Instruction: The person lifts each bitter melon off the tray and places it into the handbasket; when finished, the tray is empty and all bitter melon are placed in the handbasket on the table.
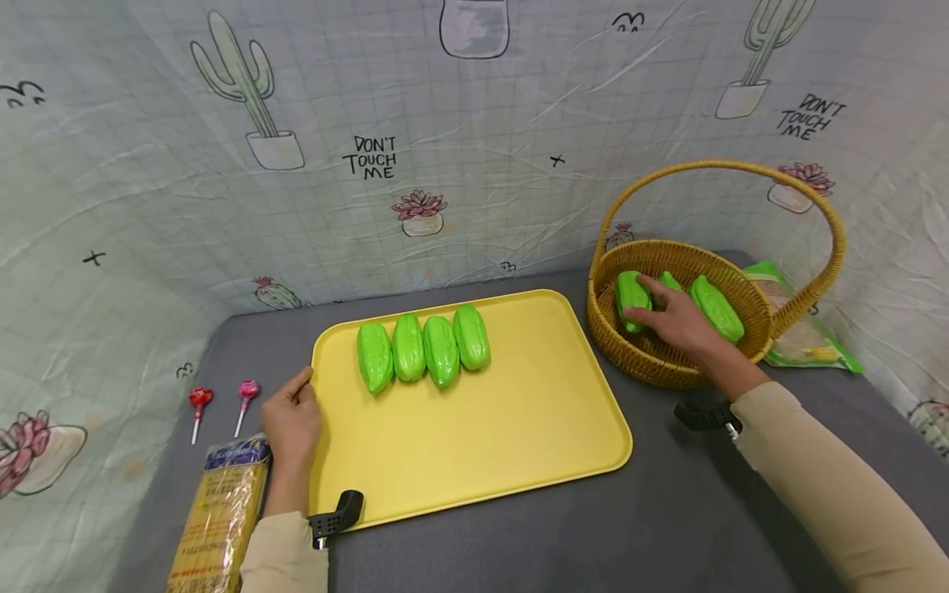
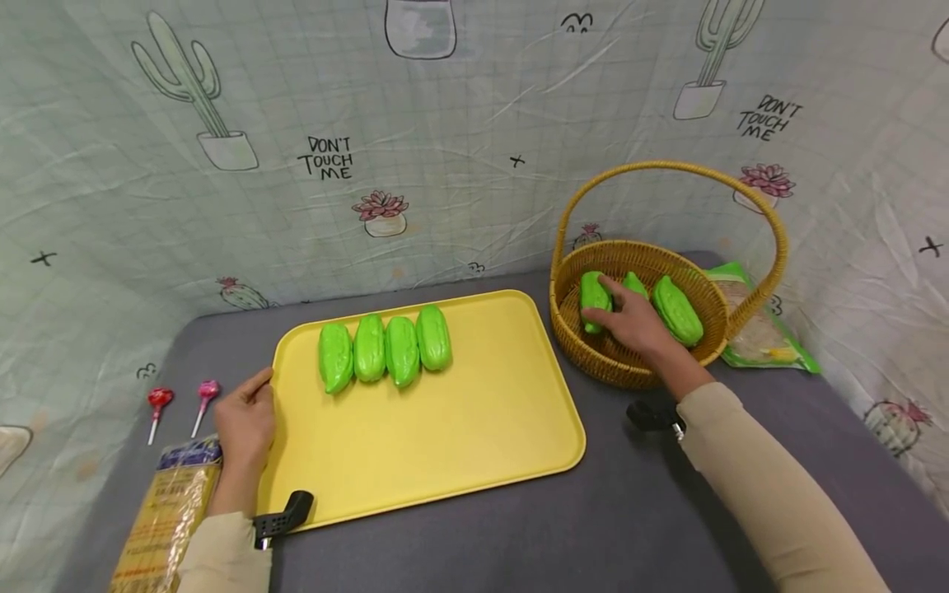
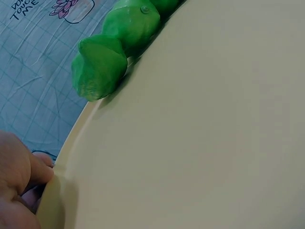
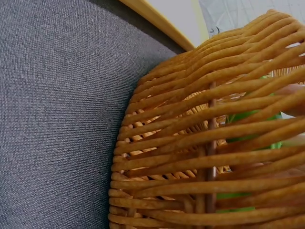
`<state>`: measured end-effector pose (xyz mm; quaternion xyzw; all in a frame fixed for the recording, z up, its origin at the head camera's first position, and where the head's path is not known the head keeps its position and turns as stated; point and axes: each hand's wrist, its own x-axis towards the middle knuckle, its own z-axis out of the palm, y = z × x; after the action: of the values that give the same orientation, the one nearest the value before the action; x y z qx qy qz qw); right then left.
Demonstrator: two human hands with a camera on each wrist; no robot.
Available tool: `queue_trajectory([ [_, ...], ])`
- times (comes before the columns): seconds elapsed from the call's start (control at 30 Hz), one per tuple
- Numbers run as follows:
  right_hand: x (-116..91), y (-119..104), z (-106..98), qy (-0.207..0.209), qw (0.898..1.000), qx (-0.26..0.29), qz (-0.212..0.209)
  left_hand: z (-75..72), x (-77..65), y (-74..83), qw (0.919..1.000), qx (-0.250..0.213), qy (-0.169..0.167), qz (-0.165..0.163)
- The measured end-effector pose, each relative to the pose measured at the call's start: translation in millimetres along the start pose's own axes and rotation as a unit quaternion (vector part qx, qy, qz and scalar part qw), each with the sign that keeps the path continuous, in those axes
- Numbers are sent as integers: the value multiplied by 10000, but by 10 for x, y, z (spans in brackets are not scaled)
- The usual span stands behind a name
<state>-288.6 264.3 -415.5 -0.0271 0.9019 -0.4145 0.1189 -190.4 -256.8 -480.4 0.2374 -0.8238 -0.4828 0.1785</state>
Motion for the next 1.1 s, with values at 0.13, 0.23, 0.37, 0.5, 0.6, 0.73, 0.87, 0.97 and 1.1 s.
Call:
queue_trajectory([
  [0.13, 15, 19, -12, 8, 10000, -9, -21, -3, -1, -1, 10000, -35, -13, -24],
  [0.23, 22, 39, -22, 8, 10000, -1, 23, -4, 2, -11, 10000, -35, -15, -30],
  [0.37, 23, 69, -43, -17, 9999, -10, 127, -6, 4, -18, 10000, -30, 1, -20],
  [0.5, 17, 85, -56, -37, 9999, -43, 138, -4, 10, -20, 10000, -47, 14, 9],
  [0.6, 12, 80, -59, -43, 9998, -148, 86, 0, 13, -18, 10000, -58, 25, 37],
  [0.73, 10, 75, -53, -38, 9992, -395, 50, 2, 11, -20, 10000, -33, 40, 67],
  [0.87, 14, 73, -50, -41, 9986, -535, 18, -6, 10, -20, 9999, -38, 59, 92],
  [0.97, 16, 77, -52, -43, 9982, -593, -18, -8, 13, -19, 9999, -51, 60, 88],
  [1.1, 11, 86, -51, -39, 9974, -708, -93, -6, 16, -25, 10000, -84, -14, 20],
])
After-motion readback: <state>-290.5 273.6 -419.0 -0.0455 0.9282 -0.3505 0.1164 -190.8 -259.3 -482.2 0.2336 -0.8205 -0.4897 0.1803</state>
